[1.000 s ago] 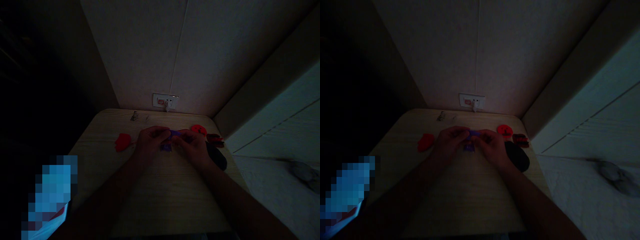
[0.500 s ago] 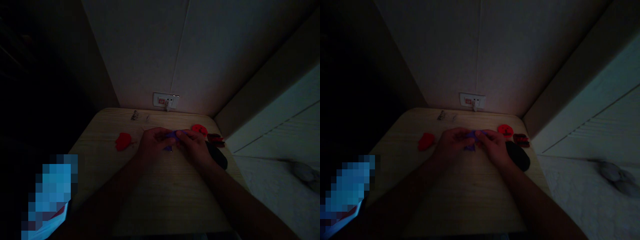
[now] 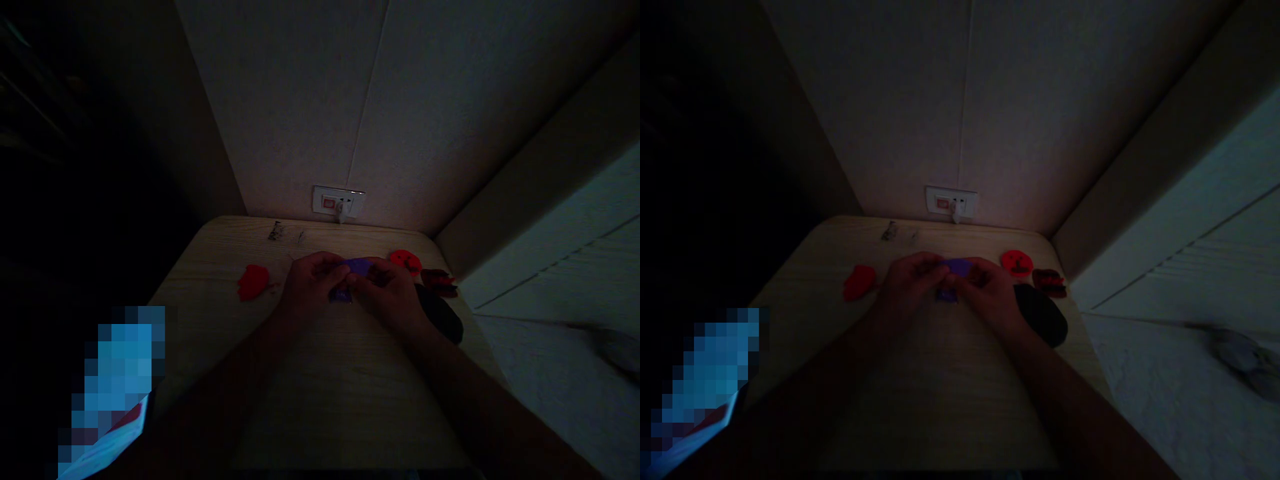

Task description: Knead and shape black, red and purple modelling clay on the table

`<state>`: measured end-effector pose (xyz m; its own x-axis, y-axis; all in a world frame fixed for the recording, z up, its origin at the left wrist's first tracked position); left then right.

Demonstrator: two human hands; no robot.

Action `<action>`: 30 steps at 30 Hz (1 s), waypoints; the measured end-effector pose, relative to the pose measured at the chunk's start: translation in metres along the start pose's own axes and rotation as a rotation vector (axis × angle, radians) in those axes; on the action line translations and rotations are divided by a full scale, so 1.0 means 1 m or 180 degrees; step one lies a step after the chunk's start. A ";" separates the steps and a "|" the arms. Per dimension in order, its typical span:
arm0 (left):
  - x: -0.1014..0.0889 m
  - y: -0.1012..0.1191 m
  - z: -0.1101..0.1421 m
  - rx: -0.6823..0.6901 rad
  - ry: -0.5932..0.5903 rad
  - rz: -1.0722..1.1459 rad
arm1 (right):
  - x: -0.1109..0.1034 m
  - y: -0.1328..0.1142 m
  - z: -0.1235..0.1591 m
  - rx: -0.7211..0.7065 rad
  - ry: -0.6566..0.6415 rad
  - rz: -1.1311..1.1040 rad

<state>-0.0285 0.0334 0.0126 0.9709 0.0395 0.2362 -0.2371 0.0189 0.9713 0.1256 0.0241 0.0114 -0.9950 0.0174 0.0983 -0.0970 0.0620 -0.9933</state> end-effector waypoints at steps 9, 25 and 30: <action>0.001 0.006 0.004 0.0520 -0.0170 -0.0537 | 0.000 -0.001 0.002 0.0143 -0.0249 -0.0012; -0.028 0.041 -0.012 0.0828 0.0677 -0.1288 | -0.001 -0.010 -0.013 -0.0050 0.0225 0.0027; -0.084 0.071 -0.012 0.0770 0.0587 -0.2876 | 0.026 -0.018 -0.025 0.0086 -0.0263 0.0485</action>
<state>-0.1274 0.0430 0.0612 0.7580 0.2684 -0.5944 0.6336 -0.0871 0.7687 0.1021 0.0484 0.0331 -0.9967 -0.0577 -0.0578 0.0557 0.0382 -0.9977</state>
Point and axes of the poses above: each hand's wrist, its own z-axis away from the middle knuckle, its own x-axis out of the palm, y = z × x, the point moved 3 cm from there along -z, towards the middle knuckle, and after that the axes turned 7 degrees about y, right-handed, at the moved point
